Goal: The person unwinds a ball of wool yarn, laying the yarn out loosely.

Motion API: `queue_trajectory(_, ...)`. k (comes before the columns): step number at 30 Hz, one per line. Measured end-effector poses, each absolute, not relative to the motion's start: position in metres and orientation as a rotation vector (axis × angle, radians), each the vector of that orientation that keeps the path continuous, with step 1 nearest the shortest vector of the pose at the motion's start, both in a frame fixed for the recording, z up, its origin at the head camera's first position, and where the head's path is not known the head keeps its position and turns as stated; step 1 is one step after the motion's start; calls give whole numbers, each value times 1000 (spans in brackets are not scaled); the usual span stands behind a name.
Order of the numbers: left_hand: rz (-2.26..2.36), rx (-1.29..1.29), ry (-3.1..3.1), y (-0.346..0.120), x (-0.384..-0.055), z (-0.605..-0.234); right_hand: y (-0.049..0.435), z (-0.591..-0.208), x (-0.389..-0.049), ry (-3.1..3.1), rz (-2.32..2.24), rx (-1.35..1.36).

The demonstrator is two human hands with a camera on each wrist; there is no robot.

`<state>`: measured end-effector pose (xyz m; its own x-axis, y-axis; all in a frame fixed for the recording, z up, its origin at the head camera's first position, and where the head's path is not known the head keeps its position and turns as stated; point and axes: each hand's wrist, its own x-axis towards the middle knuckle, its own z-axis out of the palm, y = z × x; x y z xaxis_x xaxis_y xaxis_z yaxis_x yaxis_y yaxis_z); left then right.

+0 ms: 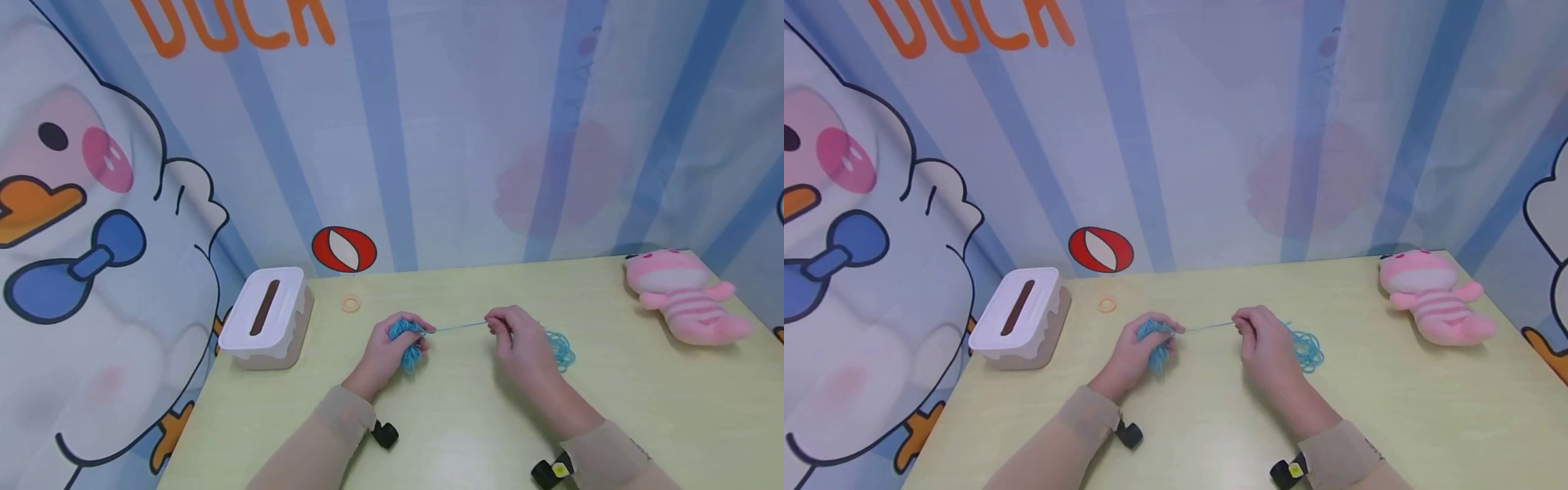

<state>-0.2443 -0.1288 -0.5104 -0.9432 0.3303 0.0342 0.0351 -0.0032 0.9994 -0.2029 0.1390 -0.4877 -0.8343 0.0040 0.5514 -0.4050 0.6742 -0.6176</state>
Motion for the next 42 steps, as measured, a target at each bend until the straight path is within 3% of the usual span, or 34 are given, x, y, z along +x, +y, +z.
queue_trajectory(6,2165,336,1872,-129,-244,-509,169,-489,-196,-2365,995,235)
queue_trajectory(17,1974,329,2304,-131,-243,-509,210,-491,-189,-2362,951,171)
queue_trajectory(28,2099,313,2124,-132,-245,-510,250,-498,-185,-2566,868,116)
queue_trajectory(42,1951,258,2299,-127,-244,-509,246,-499,-184,-2670,809,110)
